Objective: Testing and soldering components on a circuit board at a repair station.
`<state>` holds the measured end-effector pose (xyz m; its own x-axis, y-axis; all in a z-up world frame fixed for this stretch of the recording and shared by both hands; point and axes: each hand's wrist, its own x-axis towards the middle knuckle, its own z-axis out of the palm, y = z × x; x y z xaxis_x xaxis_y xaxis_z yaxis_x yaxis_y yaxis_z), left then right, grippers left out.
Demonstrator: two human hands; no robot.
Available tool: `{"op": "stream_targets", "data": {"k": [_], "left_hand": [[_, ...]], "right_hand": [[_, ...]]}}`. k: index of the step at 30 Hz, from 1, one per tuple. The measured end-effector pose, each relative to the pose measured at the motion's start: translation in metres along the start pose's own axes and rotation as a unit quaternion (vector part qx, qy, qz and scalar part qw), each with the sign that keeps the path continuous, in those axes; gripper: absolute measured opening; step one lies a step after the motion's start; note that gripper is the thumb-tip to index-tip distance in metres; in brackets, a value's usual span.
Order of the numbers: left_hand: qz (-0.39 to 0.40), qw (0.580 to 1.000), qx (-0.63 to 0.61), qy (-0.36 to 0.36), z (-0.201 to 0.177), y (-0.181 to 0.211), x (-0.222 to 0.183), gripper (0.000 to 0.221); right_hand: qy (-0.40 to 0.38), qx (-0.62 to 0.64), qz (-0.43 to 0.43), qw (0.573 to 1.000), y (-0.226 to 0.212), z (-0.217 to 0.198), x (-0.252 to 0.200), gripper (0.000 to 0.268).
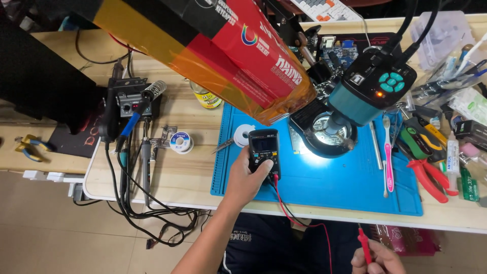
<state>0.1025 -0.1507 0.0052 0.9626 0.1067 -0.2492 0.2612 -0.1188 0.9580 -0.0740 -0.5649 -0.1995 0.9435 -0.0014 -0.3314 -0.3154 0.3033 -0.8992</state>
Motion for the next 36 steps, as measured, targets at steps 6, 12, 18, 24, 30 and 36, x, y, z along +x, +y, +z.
{"op": "stream_targets", "data": {"k": [6,12,18,24,30,36], "left_hand": [[0.016,0.999,-0.042,0.026,-0.002,-0.008,-0.015,0.070],[0.263,0.938,0.129,0.187,-0.003,-0.040,-0.076,0.040],[0.505,0.820,0.159,-0.216,0.018,-0.026,-0.125,0.030],[0.613,0.749,0.183,-0.173,0.053,-0.052,-0.132,0.019],[0.605,0.761,0.112,-0.205,0.044,-0.038,-0.128,0.017],[0.620,0.752,0.119,-0.187,0.038,-0.035,-0.131,0.019]], "right_hand": [[-0.076,0.139,-0.166,0.973,-0.067,0.085,-0.018,0.056],[-0.169,0.293,-0.139,0.931,-0.090,0.091,-0.015,0.052],[-0.122,0.317,-0.090,0.936,-0.126,0.178,-0.024,0.038],[-0.057,0.302,-0.041,0.951,-0.126,0.209,-0.029,0.036],[-0.031,0.234,-0.056,0.970,-0.117,0.198,-0.026,0.035],[0.001,0.161,-0.059,0.985,-0.120,0.211,-0.036,0.038]]}}
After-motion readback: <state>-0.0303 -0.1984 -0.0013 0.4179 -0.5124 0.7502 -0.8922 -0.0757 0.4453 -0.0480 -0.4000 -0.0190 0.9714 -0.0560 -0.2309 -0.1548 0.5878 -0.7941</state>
